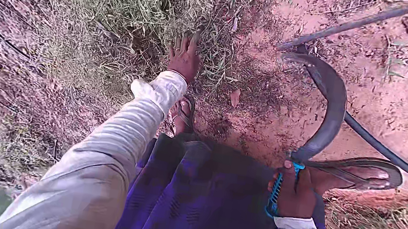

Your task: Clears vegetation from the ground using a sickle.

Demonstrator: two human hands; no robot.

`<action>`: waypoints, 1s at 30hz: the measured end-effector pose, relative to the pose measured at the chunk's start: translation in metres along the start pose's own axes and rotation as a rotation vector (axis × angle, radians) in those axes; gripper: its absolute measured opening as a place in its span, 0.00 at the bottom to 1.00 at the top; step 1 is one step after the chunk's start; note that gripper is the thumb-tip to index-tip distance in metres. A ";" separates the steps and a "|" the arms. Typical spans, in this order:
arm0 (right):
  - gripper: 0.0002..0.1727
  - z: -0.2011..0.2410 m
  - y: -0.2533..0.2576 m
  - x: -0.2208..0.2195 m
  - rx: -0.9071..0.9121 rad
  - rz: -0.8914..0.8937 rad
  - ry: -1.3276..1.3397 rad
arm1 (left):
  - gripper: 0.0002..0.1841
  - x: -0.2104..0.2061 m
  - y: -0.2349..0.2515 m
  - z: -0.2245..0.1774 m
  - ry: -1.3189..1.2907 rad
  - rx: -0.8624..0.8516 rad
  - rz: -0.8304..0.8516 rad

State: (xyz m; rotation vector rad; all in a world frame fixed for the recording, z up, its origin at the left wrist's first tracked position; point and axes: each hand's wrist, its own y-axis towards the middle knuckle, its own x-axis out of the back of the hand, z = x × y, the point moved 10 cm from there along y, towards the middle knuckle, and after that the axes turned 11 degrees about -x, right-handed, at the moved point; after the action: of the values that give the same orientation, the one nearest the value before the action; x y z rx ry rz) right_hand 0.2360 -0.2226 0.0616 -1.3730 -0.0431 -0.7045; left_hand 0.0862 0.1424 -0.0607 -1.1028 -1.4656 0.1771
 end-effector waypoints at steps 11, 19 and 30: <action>0.23 -0.011 -0.001 0.019 -0.020 -0.003 0.112 | 0.22 0.069 -0.057 0.167 -0.278 0.521 -0.249; 0.24 -0.015 0.000 0.014 -0.006 0.031 0.094 | 0.25 0.039 -0.088 -0.044 0.091 -0.032 -0.125; 0.24 -0.025 -0.001 0.001 0.001 0.020 -0.008 | 0.42 -0.113 0.047 -0.048 0.176 0.037 0.278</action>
State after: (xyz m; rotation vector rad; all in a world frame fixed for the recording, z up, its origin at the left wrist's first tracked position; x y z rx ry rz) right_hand 0.2273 -0.2454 0.0576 -1.3739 -0.0356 -0.6823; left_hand 0.1296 0.0652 -0.1582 -1.2571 -1.1457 0.2932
